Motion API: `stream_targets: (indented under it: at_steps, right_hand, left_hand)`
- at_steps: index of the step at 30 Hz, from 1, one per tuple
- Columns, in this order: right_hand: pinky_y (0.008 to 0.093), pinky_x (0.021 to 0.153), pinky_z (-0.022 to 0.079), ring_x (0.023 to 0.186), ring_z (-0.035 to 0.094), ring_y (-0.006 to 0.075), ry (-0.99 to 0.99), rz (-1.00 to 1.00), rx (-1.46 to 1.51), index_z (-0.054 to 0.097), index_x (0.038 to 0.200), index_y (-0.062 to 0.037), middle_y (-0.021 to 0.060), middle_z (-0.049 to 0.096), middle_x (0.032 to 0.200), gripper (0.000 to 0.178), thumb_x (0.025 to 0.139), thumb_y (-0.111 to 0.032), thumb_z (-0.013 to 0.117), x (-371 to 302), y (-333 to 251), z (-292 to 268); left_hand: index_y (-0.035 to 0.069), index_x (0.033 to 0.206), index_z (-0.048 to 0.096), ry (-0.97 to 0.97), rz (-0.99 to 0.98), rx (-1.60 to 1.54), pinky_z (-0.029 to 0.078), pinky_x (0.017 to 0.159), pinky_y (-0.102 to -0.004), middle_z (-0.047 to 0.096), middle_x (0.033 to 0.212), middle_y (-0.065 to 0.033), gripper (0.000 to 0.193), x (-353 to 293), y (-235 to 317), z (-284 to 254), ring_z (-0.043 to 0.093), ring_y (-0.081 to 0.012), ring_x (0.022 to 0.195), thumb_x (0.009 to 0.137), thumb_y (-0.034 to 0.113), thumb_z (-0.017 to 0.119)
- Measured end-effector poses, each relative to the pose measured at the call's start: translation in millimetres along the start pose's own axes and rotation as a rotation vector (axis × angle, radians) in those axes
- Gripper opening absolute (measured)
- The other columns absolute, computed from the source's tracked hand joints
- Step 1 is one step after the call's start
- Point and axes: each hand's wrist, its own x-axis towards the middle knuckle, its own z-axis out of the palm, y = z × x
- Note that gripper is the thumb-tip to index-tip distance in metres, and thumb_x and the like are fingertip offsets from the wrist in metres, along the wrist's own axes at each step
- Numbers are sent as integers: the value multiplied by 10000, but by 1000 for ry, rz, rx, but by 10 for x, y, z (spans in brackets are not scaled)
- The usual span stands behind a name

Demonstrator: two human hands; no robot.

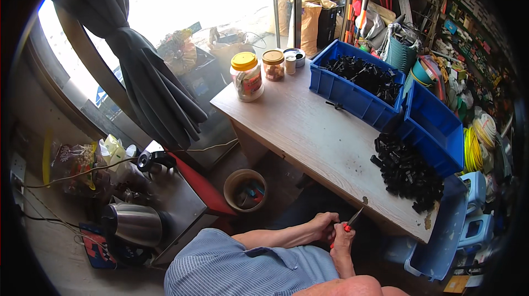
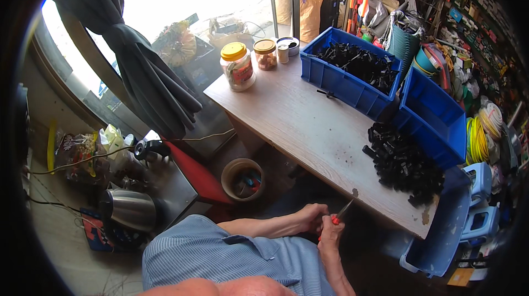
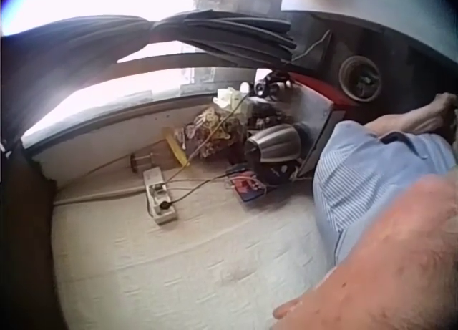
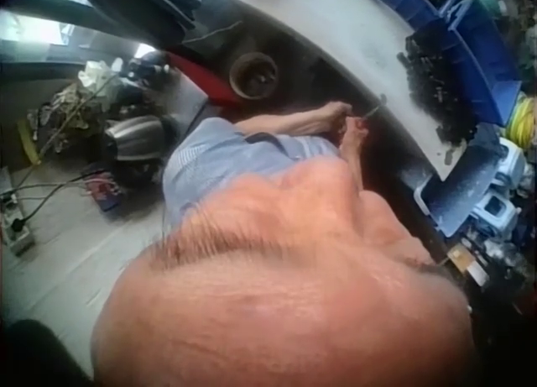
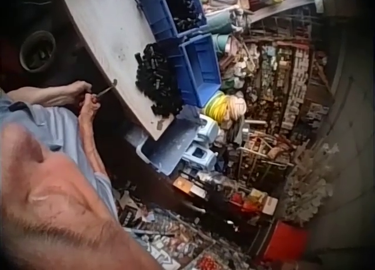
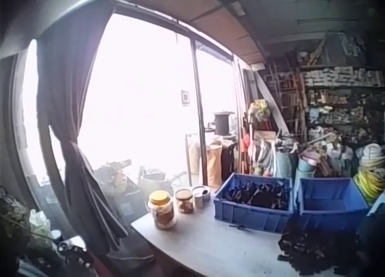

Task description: Assembling small black plastic components by hand and using clippers at a workbench.

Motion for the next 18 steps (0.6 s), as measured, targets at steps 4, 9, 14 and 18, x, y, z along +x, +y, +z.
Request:
stream_targets:
  at_steps: [4,9,14,18]
  right_hand:
    - [265,442,391,484,471,109,11,-4,2,527,807,-103,-3,493,602,136,854,-128,652,-9,-41,-25]
    - [248,462,408,500,479,98,1,-56,103,550,835,-105,-12,500,618,115,862,-148,654,64,-177,-33]
    - [246,478,419,521,495,95,-60,-10,234,556,829,-131,-19,508,638,114,869,-190,645,130,-244,-52]
    - [257,475,422,512,492,98,-44,-54,256,564,816,-141,-30,511,655,111,865,-200,644,209,-129,-88]
  left_hand:
    - [42,740,591,-75,62,59,464,463,-359,568,560,-98,186,-150,61,30,548,-227,445,846,193,579]
    - [-9,1109,599,-216,300,342,563,571,-307,661,766,-106,261,-305,197,-97,657,-186,619,967,201,534]
    - [-24,1367,481,-478,579,534,560,787,-303,665,1047,-101,409,-430,320,-234,663,-161,918,994,136,533]
    - [-18,1390,482,-548,852,716,550,853,-320,659,1105,-127,499,-400,331,-296,662,-178,963,935,91,656]
